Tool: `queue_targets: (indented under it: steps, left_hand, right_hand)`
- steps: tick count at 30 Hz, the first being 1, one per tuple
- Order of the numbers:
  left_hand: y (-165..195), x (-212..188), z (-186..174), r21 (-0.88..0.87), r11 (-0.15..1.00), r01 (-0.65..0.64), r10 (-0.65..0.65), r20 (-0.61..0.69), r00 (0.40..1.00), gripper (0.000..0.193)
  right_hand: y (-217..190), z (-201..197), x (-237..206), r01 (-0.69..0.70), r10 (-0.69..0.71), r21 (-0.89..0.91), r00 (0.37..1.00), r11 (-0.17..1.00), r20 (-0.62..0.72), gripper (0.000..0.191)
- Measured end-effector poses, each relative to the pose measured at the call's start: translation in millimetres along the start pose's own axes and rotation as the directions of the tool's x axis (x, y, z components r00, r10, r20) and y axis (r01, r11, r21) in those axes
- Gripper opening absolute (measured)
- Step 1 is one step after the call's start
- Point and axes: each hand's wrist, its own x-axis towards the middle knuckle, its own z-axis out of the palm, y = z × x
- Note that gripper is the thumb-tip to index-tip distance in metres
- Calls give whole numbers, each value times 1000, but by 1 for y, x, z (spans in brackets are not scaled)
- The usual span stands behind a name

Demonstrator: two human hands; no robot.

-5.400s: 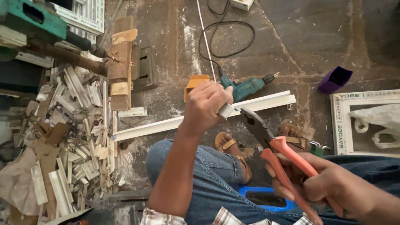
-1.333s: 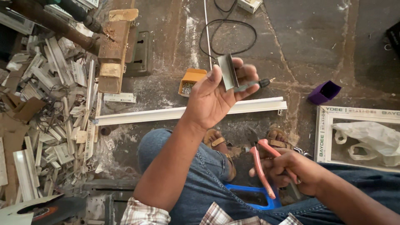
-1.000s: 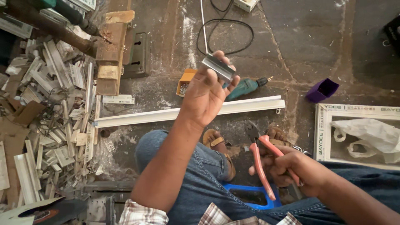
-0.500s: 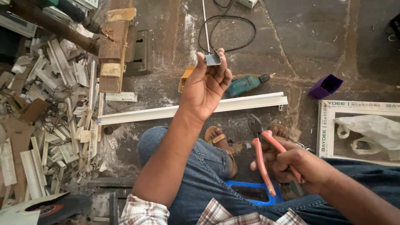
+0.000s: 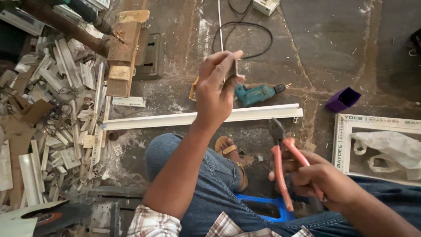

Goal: The person sits on the floor and files a small metal block with a flat file, at times gripping it with pliers while filing. They then fit the filed block into a white frame profile on the floor and pick up a power drill.

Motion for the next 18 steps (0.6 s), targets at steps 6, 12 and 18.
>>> queue_targets:
  steps: [6, 12, 18]
  left_hand:
    - [17, 1, -4, 20, 992, -123, 119, 130, 984, 50]
    - [30, -4, 0, -3, 977, -212, 206, 257, 944, 46]
    - [28, -4, 3, -58, 988, -146, 157, 335, 929, 43]
  right_hand:
    - [15, -38, -24, 167, -185, -305, 982, 938, -31, 91]
    - [23, -41, -60, 286, -263, -371, 958, 884, 113, 85]
    - [8, -26, -64, 310, -269, -200, 940, 929, 208, 80]
